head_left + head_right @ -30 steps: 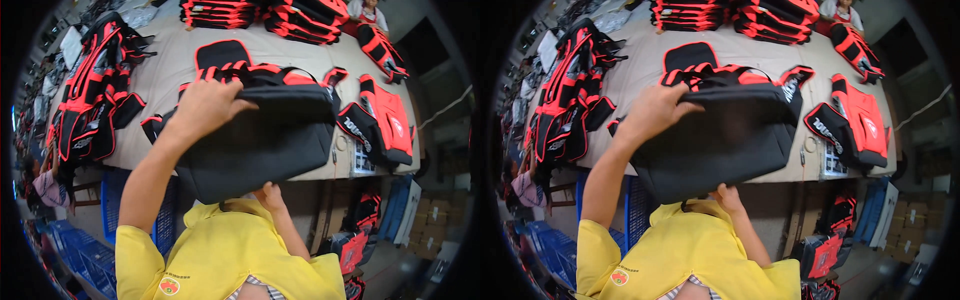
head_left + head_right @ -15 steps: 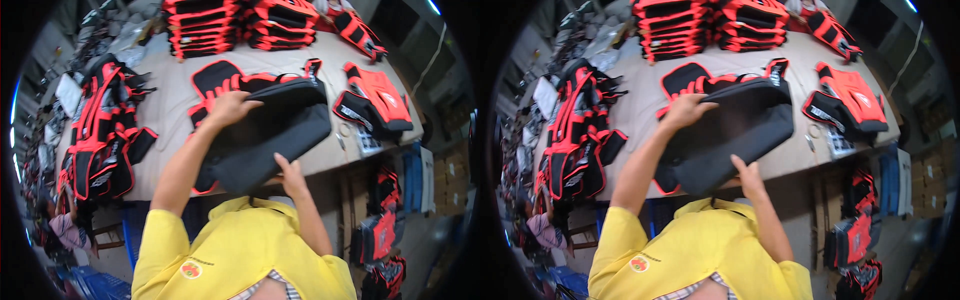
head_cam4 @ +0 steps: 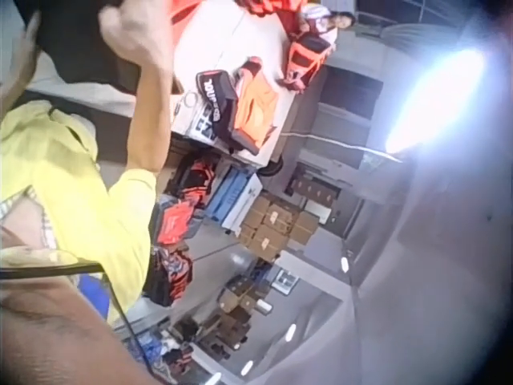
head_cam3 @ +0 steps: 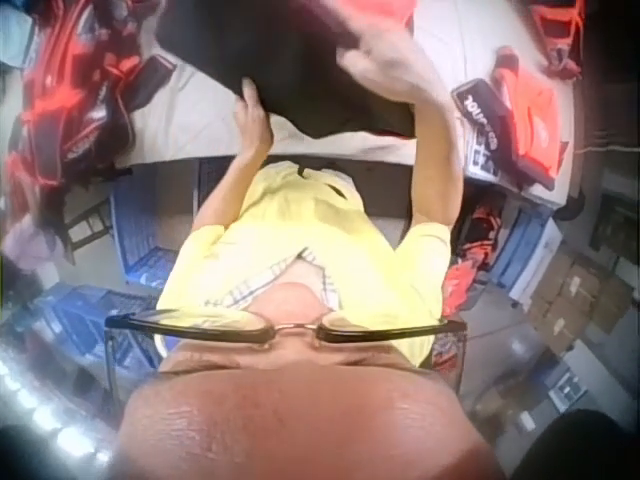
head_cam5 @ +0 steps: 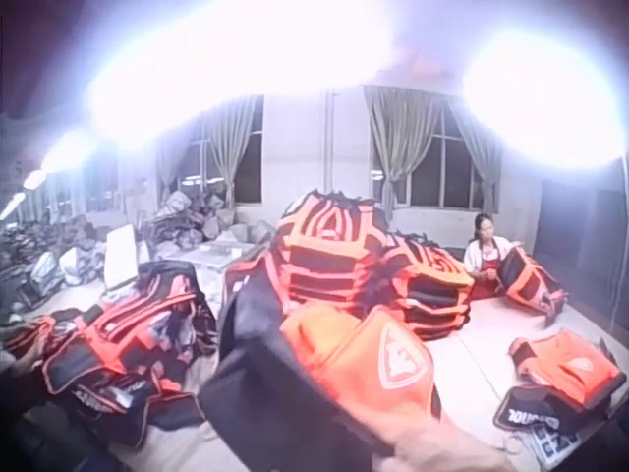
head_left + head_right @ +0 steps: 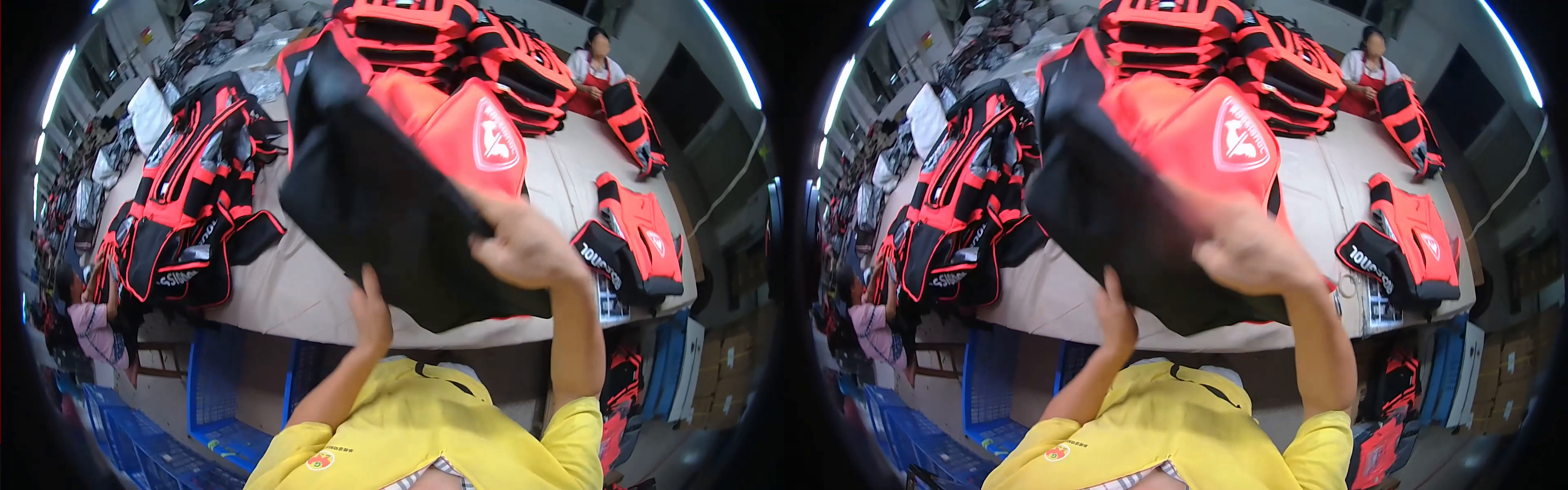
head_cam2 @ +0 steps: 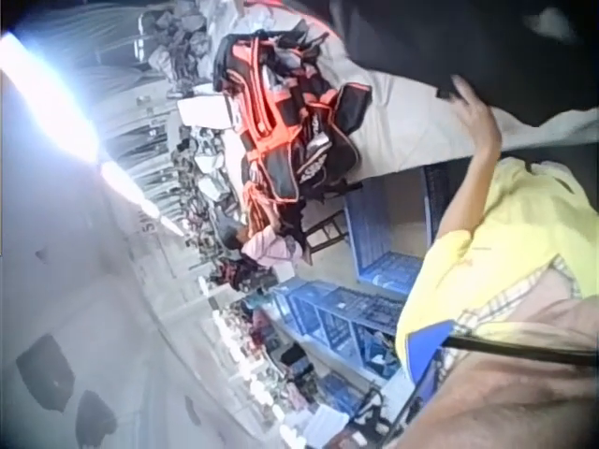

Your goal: Folding and stacking backpacks on a workbench in a factory.

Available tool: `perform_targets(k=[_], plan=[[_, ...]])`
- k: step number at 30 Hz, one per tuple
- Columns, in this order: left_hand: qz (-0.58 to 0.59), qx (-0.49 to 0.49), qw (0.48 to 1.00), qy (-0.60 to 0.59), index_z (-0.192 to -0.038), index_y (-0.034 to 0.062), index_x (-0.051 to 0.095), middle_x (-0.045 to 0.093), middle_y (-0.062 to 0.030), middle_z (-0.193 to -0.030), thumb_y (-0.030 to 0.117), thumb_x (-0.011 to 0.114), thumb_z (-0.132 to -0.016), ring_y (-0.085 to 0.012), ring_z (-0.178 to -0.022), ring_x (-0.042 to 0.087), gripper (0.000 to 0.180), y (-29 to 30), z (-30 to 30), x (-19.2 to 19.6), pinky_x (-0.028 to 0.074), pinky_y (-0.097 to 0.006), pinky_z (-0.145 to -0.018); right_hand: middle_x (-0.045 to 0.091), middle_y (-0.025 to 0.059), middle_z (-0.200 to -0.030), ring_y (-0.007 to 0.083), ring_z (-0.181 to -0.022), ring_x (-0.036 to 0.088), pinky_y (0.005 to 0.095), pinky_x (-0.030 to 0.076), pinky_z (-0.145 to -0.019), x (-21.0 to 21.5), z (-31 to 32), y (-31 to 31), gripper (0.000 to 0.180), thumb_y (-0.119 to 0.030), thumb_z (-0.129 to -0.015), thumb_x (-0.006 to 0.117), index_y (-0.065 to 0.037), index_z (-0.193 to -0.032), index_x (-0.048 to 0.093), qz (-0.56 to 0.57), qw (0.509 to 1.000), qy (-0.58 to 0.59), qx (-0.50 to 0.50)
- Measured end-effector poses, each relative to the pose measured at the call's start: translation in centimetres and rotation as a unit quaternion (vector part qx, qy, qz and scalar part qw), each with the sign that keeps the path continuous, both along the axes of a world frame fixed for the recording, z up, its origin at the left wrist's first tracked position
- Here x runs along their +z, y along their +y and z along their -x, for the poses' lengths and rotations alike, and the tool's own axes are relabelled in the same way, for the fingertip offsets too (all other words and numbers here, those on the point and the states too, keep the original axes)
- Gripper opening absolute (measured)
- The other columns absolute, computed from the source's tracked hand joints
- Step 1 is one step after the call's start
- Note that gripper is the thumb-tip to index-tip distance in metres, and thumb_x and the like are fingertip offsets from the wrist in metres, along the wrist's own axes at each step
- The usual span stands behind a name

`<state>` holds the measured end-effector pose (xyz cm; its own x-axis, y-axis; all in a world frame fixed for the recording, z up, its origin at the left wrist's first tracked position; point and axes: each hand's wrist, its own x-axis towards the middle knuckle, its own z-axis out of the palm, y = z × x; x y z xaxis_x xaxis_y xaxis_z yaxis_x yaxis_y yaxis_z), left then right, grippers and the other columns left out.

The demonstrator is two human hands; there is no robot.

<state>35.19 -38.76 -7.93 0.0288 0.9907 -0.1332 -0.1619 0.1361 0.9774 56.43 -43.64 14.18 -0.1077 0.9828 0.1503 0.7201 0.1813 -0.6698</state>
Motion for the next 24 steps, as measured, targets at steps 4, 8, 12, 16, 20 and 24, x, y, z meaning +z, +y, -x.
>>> perform_targets(k=[4, 8, 12, 16, 20, 24], plan=[[0.231, -0.209, 0.945, 0.097, -0.102, -0.0084, 0.073, 0.078, -0.0156, -0.091, 0.039, 0.06, -0.108, -0.0181, -0.083, 0.073, 0.049, -6.4, 4.5, -11.0, 0.056, -0.034, -0.075, 0.049, 0.0277, -0.155, 0.0478, -0.141, 0.05, 0.0506, 0.045, -0.116, -12.3, 3.1, 0.1, 0.088, 0.006, -0.077, 0.055, -0.013, -0.161, 0.041, 0.113, 0.983, -0.093, 0.11], [0.089, -0.205, 0.939, 0.262, -0.111, -0.003, 0.072, 0.077, -0.0109, -0.095, 0.022, 0.068, -0.103, -0.0174, -0.075, 0.073, 0.026, -8.3, 9.3, -11.0, 0.056, -0.031, -0.068, 0.047, 0.028, -0.155, 0.0474, -0.145, 0.044, 0.0553, 0.039, -0.118, -30.0, 5.2, -4.0, 0.079, -0.012, -0.084, 0.069, -0.017, -0.159, 0.046, 0.036, 0.952, -0.282, 0.113], [-0.147, 0.013, 0.871, 0.469, -0.121, 0.0046, 0.066, 0.066, -0.0204, -0.127, 0.024, 0.081, -0.09, -0.0354, -0.118, 0.065, 0.04, -5.4, 11.7, -7.6, 0.052, -0.042, -0.094, 0.045, 0.0265, -0.157, 0.0463, -0.15, 0.038, 0.062, 0.03, -0.12, -30.7, 5.9, -6.4, 0.081, -0.042, -0.087, 0.078, -0.013, -0.157, 0.048, 0.046, 0.955, -0.275, 0.097], [-0.289, -0.038, 0.804, 0.518, -0.135, 0.0061, 0.064, 0.053, -0.0211, -0.149, 0.036, 0.087, -0.083, -0.0437, -0.142, 0.046, 0.064, -2.0, 10.1, -4.9, 0.042, -0.05, -0.11, 0.039, 0.0283, -0.162, 0.047, -0.153, 0.031, 0.0648, 0.025, -0.122, -27.4, 3.2, -7.7, 0.108, -0.071, -0.081, 0.071, 0.002, -0.156, 0.043, 0.084, 0.943, -0.32, -0.038], [-0.236, -0.201, 0.769, 0.559, -0.155, 0.0119, 0.049, 0.038, -0.023, -0.164, 0.055, 0.084, -0.079, -0.0449, -0.153, 0.031, 0.094, -0.9, 7.8, -11.3, 0.031, -0.064, -0.116, 0.033, 0.0323, -0.164, 0.0458, -0.157, 0.026, 0.0669, 0.026, -0.121, -32.8, -0.3, -11.0, 0.12, -0.077, -0.081, 0.067, 0.011, -0.157, 0.035, 0.131, 0.923, -0.348, -0.099], [-0.221, -0.199, 0.725, 0.621, -0.165, 0.0162, 0.034, 0.022, -0.0248, -0.171, 0.057, 0.083, -0.078, -0.0419, -0.158, 0.024, 0.108, -0.9, 8.1, -16.9, 0.025, -0.068, -0.118, 0.046, 0.0335, -0.155, 0.0438, -0.145, 0.047, 0.0613, 0.043, -0.111, -34.7, -0.3, -11.1, 0.098, -0.069, -0.09, 0.065, 0.009, -0.149, 0.048, 0.11, 0.92, -0.363, -0.102]])
